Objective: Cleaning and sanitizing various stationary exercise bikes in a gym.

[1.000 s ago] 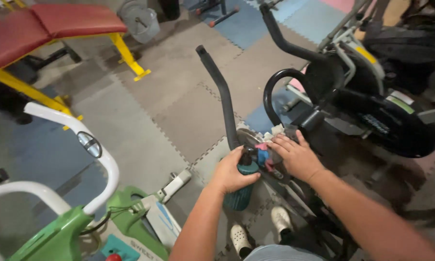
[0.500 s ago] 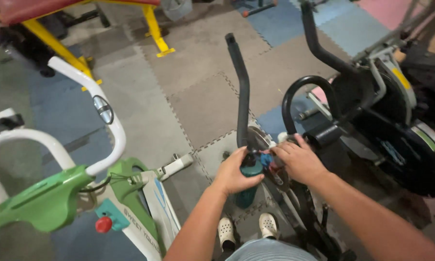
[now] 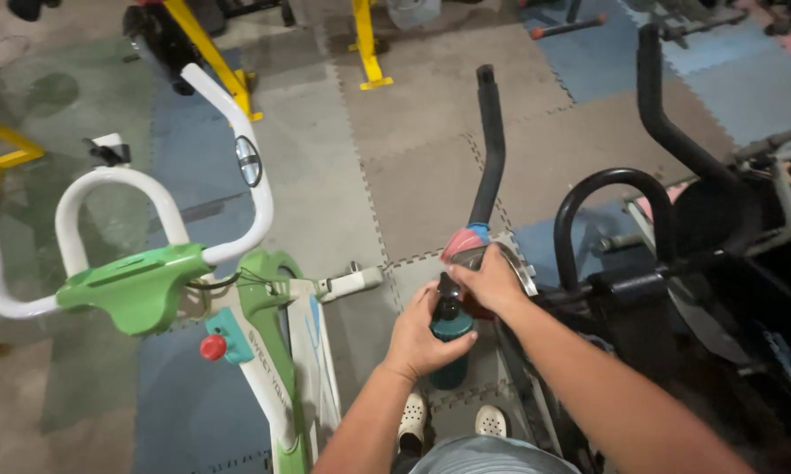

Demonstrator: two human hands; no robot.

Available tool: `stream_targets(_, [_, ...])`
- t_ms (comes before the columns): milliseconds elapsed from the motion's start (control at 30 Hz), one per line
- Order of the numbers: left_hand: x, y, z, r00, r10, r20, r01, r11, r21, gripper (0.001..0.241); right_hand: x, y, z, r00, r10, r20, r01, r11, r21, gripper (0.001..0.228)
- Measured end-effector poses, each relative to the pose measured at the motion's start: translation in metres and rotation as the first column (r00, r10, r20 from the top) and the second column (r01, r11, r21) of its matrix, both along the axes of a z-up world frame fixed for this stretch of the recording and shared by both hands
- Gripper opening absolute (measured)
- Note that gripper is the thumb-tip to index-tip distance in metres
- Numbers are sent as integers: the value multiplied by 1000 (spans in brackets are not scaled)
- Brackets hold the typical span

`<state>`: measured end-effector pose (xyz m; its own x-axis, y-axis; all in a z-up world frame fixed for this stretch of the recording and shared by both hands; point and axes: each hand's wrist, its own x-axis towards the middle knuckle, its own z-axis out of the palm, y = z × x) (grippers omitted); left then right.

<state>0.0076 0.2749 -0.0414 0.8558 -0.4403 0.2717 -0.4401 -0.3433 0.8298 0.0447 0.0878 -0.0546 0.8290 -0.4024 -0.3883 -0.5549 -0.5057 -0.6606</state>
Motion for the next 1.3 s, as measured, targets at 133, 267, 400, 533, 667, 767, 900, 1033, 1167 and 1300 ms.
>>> stream_targets(133, [-1,-3,3,1000,3,-4,-3,1000,0,70,21,-20,-42,993,-101,56,101,995,-5,68])
stream_targets(267, [-8,-21,15,999,34,-22,-34,999,30,70,21,-43,-39,984,-175,36,104,723,683,40])
stream_targets(400, [-10,-25,7,997,51,-51,-50,999,17,72,9,-38,-8,995,-93,30,51,762,646,47])
stream_targets(533, [-16,-28,6,995,78,-58,-76,997,26,70,-17,-29,21,984,158,78,-174,941,290,38])
stream_targets(667, [-23,-25,9,990,97,-104,-91,994,60,71,-39,-34,35,897,441,-26,-440,887,-142,47])
stream_targets(767, [-28,-24,16,989,98,-112,-91,994,65,69,-55,-50,25,759,631,-162,-640,676,-365,52])
stream_targets(900, [-34,-25,36,992,70,-108,-65,997,49,70,-73,-84,32,532,798,-283,-779,331,-532,64])
stream_targets(1033, [-29,-32,36,981,108,-162,-100,993,60,72,-85,-88,102,635,764,-114,-757,585,-292,48])
stream_targets(1167, [-20,-45,28,971,135,-199,-108,985,138,84,-58,-103,53,953,253,166,-282,943,179,63])
stream_targets(1300, [-13,-53,39,978,105,-183,-75,984,160,84,-23,-99,11,901,-255,352,-8,801,599,43])
